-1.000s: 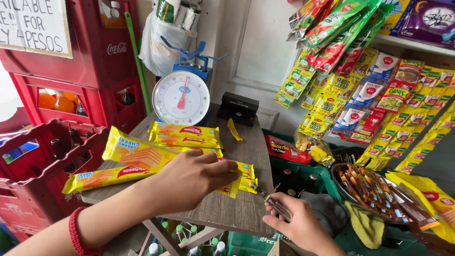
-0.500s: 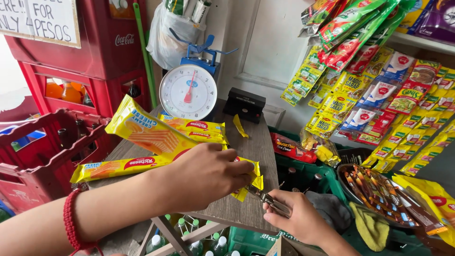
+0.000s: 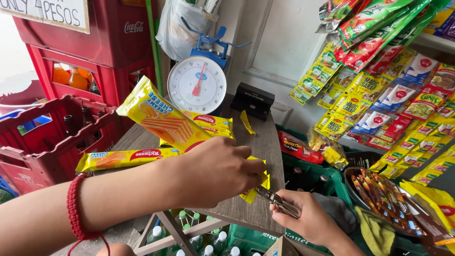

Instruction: Unpacking, arranging, and opening snack packages on a table in a small shop.

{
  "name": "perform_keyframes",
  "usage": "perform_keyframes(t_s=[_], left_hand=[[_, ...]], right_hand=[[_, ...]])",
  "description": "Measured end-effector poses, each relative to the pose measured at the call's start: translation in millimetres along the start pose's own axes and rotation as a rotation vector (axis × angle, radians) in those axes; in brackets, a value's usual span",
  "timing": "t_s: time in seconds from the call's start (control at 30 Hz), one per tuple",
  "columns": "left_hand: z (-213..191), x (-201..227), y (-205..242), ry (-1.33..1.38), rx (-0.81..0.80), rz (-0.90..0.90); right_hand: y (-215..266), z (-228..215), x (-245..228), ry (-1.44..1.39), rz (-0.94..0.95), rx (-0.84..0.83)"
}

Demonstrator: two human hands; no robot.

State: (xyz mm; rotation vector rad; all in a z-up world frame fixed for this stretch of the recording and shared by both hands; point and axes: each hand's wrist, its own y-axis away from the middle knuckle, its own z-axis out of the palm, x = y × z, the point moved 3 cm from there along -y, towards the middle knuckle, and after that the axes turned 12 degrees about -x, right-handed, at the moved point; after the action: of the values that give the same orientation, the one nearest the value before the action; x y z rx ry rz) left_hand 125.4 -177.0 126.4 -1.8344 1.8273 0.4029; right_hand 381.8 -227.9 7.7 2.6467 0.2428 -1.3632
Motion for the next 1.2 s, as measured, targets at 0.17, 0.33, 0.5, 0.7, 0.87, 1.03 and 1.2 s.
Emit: perform_keyframes(t_s=[0.17,0.33,0.5,0.7,0.87,1.03,1.2], left_hand=[[1.8,-1.7,-0.3,0.004,-0.037,-0.002],[4.6,-3.1,-0.8,-0.001,-0.042,-0.006],[3.6,-4.0,-2.0,0.001,-0.063,-0.005],[5.2,-4.0,-3.2,-0.047,-0.042,-0.014],[3.2,-3.7,-2.6,-0.006,-0.086,-0.006],[4.1,-3.7,-2.8,-0.004,-0.075,-0.007],[5.7,-4.4,-1.3,0.005,-0.027,-0.003]], right_hand=[[-2.8,0.9,0.8,0.013,-0.005,0.017],[-4.3,0.7,0.2,0.001,0.012,0.019],[-6.1,-0.7,3.0,-0.018,-0.019,-0.003],[-8.0,-1.3,1.6,0.002,-0.035,0.014],[-8.4,-0.9,0.0,0.035,-0.038,0.022],[-8.6,-1.3,0.8,0.050,-0.014,0.024],[-7.8,1.5,5.1,0.009,-0.002,0.013]])
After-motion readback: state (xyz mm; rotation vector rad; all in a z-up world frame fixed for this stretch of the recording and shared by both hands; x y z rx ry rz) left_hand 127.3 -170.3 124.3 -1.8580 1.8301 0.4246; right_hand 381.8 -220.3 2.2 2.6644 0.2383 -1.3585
